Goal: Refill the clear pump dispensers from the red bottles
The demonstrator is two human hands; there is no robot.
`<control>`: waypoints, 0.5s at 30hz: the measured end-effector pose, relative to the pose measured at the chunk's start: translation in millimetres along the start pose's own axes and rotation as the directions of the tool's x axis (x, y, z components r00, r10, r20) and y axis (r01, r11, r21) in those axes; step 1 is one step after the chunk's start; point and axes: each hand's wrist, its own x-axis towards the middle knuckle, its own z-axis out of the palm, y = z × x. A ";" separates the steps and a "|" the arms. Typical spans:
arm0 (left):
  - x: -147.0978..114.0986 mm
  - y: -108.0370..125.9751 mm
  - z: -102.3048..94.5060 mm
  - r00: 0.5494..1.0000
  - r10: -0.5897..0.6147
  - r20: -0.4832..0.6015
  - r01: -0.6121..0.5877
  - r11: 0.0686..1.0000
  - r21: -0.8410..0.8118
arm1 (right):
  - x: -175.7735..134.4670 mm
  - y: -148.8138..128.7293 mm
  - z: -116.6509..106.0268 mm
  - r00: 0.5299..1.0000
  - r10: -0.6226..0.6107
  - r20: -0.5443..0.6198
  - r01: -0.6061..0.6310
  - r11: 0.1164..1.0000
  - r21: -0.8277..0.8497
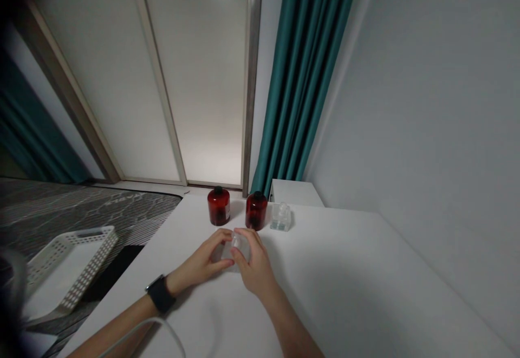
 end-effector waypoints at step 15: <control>-5.7 -1.9 -26.3 0.994 -0.016 0.112 -0.006 0.982 0.190 | -9.1 19.9 -22.5 0.958 0.195 0.212 -0.172 0.977 -0.123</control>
